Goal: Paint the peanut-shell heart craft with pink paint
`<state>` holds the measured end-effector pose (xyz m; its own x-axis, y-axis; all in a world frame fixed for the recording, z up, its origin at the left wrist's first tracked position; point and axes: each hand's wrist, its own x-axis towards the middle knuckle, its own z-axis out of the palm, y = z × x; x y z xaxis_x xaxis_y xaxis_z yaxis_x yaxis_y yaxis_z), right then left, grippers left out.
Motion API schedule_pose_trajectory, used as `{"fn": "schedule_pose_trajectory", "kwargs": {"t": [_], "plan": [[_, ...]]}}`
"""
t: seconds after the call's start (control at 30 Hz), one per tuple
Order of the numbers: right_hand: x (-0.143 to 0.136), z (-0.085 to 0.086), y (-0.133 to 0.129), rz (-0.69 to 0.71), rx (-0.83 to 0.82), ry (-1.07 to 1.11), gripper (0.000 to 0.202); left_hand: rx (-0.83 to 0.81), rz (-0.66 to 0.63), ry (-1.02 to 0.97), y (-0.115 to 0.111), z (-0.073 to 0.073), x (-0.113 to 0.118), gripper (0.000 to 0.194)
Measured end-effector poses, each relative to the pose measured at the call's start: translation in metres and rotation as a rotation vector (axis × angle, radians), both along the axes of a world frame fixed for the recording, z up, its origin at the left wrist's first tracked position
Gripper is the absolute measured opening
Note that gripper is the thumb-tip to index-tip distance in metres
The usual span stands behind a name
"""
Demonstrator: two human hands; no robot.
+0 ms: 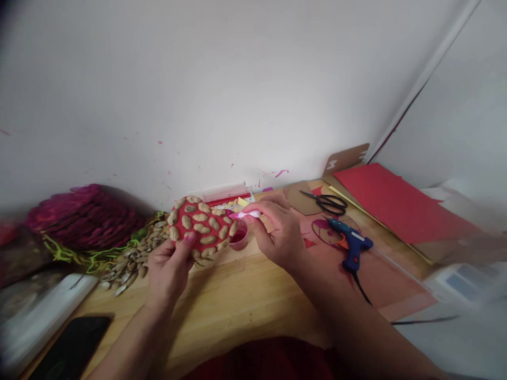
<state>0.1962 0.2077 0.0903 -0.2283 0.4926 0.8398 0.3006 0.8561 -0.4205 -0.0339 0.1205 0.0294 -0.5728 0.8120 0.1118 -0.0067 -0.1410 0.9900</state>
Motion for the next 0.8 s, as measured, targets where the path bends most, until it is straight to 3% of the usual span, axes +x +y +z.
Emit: {"fn": "schedule_pose_trajectory", "kwargs": {"t": [0.4,0.8], "plan": [[-0.0002,-0.0001,0.0007,-0.033,0.048,0.005,0.01,-0.023,0.009,-0.018,0.0016,0.001,0.0003,0.05],[-0.0006,-0.0015,0.0008,-0.026,-0.011,0.027,0.01,-0.013,-0.012,-0.048,0.0008,-0.0021,-0.0008,0.05]]}}
